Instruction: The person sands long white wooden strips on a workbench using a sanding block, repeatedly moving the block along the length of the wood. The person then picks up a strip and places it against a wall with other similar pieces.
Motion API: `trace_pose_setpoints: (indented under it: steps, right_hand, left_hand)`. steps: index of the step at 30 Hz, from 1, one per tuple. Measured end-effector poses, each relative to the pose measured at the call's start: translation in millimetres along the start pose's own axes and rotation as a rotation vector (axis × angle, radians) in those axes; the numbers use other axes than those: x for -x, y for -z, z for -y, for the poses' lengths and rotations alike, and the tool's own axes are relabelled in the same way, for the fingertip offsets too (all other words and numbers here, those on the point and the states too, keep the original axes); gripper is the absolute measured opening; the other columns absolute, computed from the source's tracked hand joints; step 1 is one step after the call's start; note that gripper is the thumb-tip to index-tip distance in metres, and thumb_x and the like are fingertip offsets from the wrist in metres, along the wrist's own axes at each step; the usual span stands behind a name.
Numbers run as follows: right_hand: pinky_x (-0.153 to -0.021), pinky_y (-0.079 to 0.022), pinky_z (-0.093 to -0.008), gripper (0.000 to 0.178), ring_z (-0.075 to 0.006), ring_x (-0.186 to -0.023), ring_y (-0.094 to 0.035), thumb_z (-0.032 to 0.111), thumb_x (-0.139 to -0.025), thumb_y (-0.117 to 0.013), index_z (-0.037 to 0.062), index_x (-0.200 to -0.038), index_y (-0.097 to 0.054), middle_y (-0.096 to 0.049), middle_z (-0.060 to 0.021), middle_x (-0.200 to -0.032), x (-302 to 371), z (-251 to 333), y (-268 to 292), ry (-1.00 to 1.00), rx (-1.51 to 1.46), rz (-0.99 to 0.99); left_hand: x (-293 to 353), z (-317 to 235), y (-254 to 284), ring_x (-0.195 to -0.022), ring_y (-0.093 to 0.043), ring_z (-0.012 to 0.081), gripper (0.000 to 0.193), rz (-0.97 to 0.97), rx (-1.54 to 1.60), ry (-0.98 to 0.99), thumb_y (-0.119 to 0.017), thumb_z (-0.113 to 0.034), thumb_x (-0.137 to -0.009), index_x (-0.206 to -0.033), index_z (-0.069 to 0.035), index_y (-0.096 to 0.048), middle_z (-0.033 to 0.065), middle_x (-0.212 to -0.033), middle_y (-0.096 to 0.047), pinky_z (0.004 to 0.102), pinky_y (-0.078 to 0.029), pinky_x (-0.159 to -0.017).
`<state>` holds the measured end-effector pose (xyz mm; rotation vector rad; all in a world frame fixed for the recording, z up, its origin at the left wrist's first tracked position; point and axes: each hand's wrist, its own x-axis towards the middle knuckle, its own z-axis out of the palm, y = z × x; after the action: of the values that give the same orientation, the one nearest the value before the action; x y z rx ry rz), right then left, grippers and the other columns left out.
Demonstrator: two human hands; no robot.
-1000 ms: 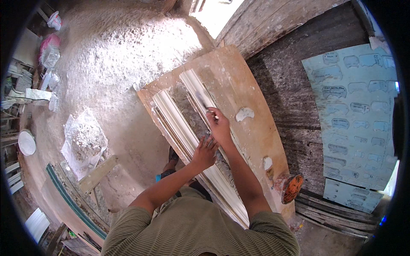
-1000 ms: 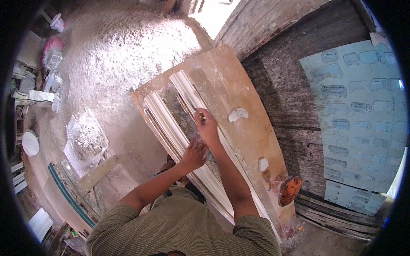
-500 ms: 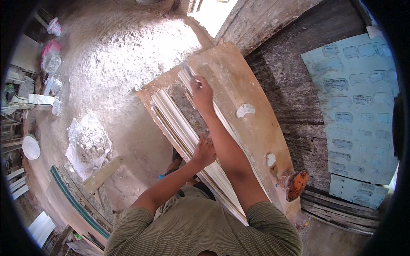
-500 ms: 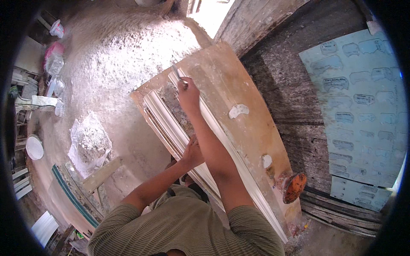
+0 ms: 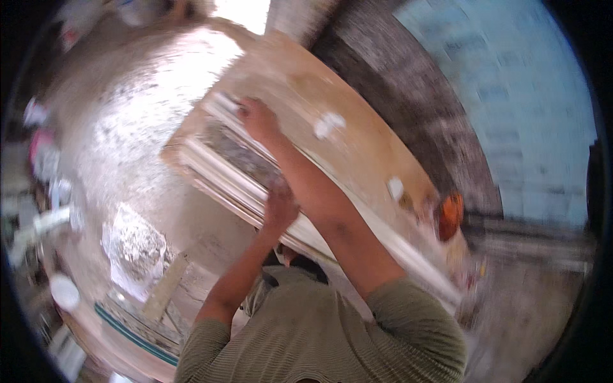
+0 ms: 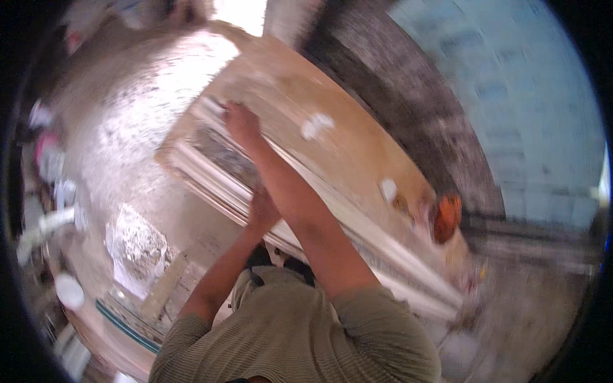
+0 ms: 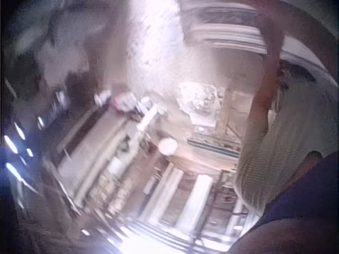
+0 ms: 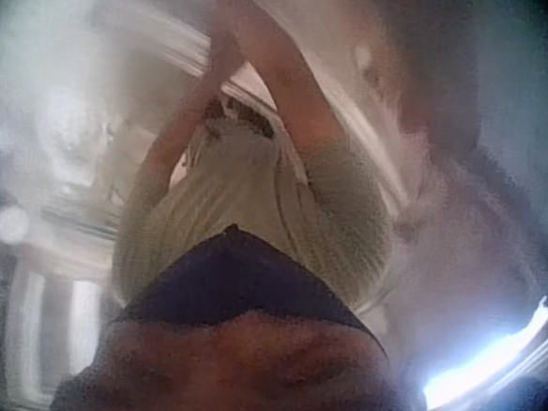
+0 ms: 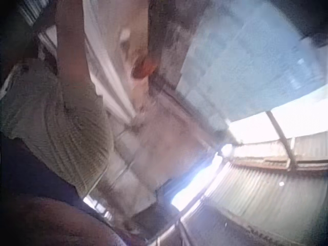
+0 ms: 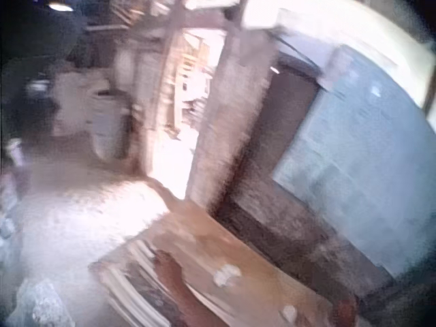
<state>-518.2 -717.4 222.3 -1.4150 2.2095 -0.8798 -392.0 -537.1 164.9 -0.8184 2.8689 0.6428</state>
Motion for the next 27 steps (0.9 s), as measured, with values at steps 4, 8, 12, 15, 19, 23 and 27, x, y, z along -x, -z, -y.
trace_pose_setpoints:
  steps: [4,8,12,15,19,23,27]
  right_hand:
    - [-0.086,-0.054,-0.0498,0.025,-0.0380,-0.100,-0.066,0.029,-0.093,-0.062,0.0133,-0.113,-0.068,-0.066,-0.0167,-0.108,78.7,-27.2,44.2,-0.204,0.070,0.019]
    - [-0.081,-0.055,-0.0485,0.027,-0.0381,-0.095,-0.067,0.031,-0.093,-0.063,0.0143,-0.114,-0.067,-0.065,-0.0154,-0.106,196.6,-67.4,112.0,-0.300,0.107,-0.004]
    - [-0.080,-0.055,-0.0482,0.028,-0.0358,-0.094,-0.067,0.032,-0.092,-0.063,0.0161,-0.116,-0.066,-0.066,-0.0127,-0.108,338.2,-122.6,191.7,-0.543,0.276,-0.001]
    - [-0.077,-0.057,-0.0492,0.028,-0.0352,-0.092,-0.070,0.029,-0.091,-0.063,0.0202,-0.116,-0.067,-0.068,-0.0124,-0.108,452.4,-171.1,253.7,-0.713,0.364,-0.024]
    - [-0.079,-0.057,-0.0501,0.025,-0.0342,-0.094,-0.070,0.031,-0.093,-0.061,0.0215,-0.114,-0.069,-0.069,-0.0128,-0.102,575.2,-234.1,332.8,-0.993,0.535,-0.017]
    - [-0.078,-0.056,-0.0491,0.026,-0.0340,-0.093,-0.070,0.033,-0.094,-0.062,0.0187,-0.113,-0.071,-0.069,-0.0136,-0.100,635.0,-288.2,375.3,-0.932,0.451,-0.021]
    - [-0.081,-0.055,-0.0474,0.029,-0.0322,-0.099,-0.068,0.039,-0.093,-0.063,0.0205,-0.114,-0.072,-0.069,-0.0123,-0.105,666.6,-323.3,385.1,-0.772,0.422,-0.051]
  left_hand:
    - [2.6,5.7,-1.5,-0.146,-0.032,0.0391,0.073,-0.040,0.039,-0.033,-0.069,-0.037,-0.087,-0.147,-0.003,-0.044,0.0188,-0.151,-0.045,0.0587,-0.017,-0.121]
    - [4.7,0.0,14.3,-0.150,-0.025,0.0361,0.082,-0.132,0.081,-0.060,-0.073,-0.031,-0.085,-0.155,-0.013,-0.034,0.0102,-0.161,-0.033,0.0573,-0.021,-0.120]
    - [0.8,-7.4,17.7,-0.152,-0.022,0.0337,0.091,-0.122,-0.017,-0.031,-0.072,-0.032,-0.086,-0.161,-0.020,-0.023,0.0051,-0.167,-0.020,0.0556,-0.022,-0.120]
    - [-1.2,-6.9,8.2,-0.152,-0.022,0.0340,0.091,-0.139,-0.074,-0.018,-0.072,-0.033,-0.087,-0.161,-0.021,-0.021,0.0053,-0.167,-0.020,0.0547,-0.022,-0.120]
    - [-1.9,-10.2,-1.8,-0.153,-0.018,0.0353,0.089,-0.192,-0.185,0.014,-0.071,-0.036,-0.088,-0.161,-0.021,-0.022,0.0054,-0.168,-0.019,0.0527,-0.021,-0.121]
    - [-0.7,-61.4,-14.3,-0.153,-0.012,0.0400,0.083,-0.228,-0.153,0.086,-0.068,-0.038,-0.092,-0.160,-0.015,-0.026,0.0104,-0.167,-0.019,0.0543,-0.016,-0.122]
    - [17.9,-188.2,-63.9,-0.153,-0.011,0.0429,0.079,-0.304,0.028,-0.054,-0.071,-0.035,-0.091,-0.156,-0.012,-0.033,0.0147,-0.166,-0.022,0.0570,-0.014,-0.122]
